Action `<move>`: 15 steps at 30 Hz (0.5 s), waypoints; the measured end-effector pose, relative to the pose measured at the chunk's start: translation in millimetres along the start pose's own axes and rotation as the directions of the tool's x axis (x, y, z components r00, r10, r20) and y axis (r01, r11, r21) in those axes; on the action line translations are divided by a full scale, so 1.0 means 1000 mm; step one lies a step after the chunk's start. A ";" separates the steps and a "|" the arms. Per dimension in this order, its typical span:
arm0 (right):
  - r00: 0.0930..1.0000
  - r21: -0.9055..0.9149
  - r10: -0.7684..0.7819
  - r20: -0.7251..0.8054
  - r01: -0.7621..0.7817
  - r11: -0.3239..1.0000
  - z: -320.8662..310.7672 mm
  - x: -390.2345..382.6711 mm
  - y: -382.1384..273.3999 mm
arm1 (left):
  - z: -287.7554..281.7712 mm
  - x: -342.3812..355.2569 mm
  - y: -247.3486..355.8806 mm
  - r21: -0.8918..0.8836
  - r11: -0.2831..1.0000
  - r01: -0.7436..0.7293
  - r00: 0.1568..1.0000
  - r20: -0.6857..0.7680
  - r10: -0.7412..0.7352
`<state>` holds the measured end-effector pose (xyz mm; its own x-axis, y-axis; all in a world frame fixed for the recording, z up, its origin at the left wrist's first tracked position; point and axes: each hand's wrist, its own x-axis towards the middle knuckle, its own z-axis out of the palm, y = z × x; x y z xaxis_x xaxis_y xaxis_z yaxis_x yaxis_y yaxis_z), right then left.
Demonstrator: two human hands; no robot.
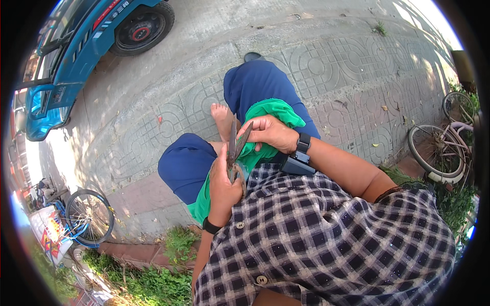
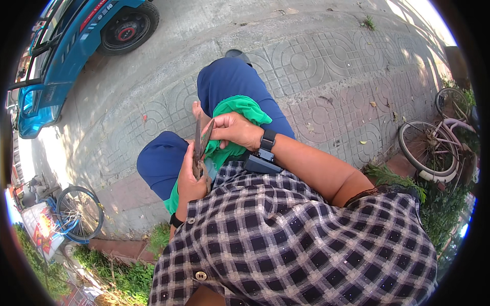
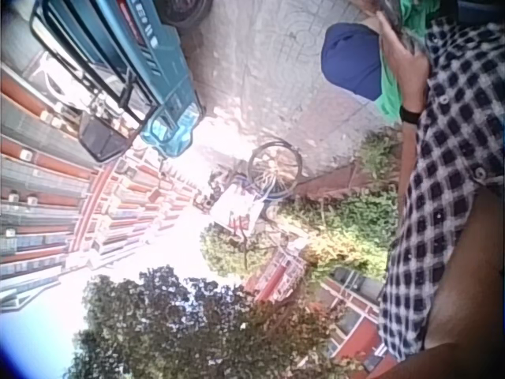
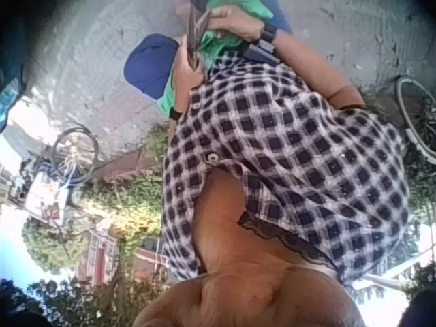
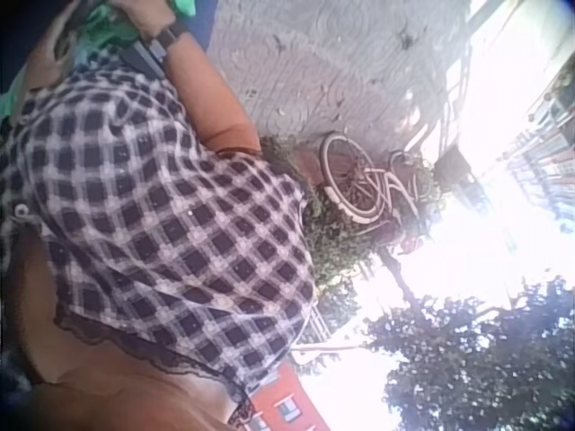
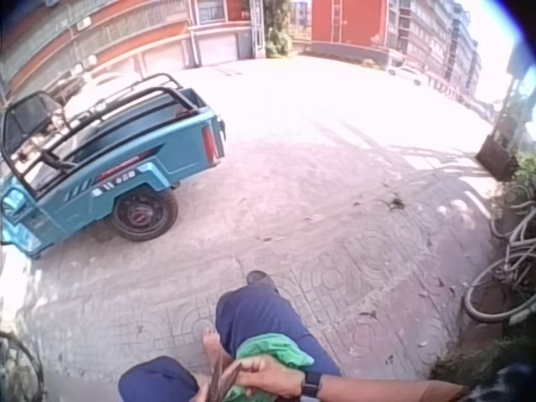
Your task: Using scissors to cut and trim a green plastic bag.
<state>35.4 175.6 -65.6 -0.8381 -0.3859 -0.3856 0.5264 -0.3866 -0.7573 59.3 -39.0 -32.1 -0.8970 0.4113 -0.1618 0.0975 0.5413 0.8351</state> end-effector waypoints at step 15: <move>1.000 -0.017 -0.009 0.014 0.009 1.000 -0.002 0.001 0.004 | -0.004 0.001 0.008 -0.029 0.994 0.109 0.990 0.089 -0.106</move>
<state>36.5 175.6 -69.5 -0.8405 -0.3943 -0.3715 0.5163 -0.3755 -0.7697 57.8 -37.5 -23.9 -0.8603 0.4153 -0.2957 -0.0133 0.5614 0.8274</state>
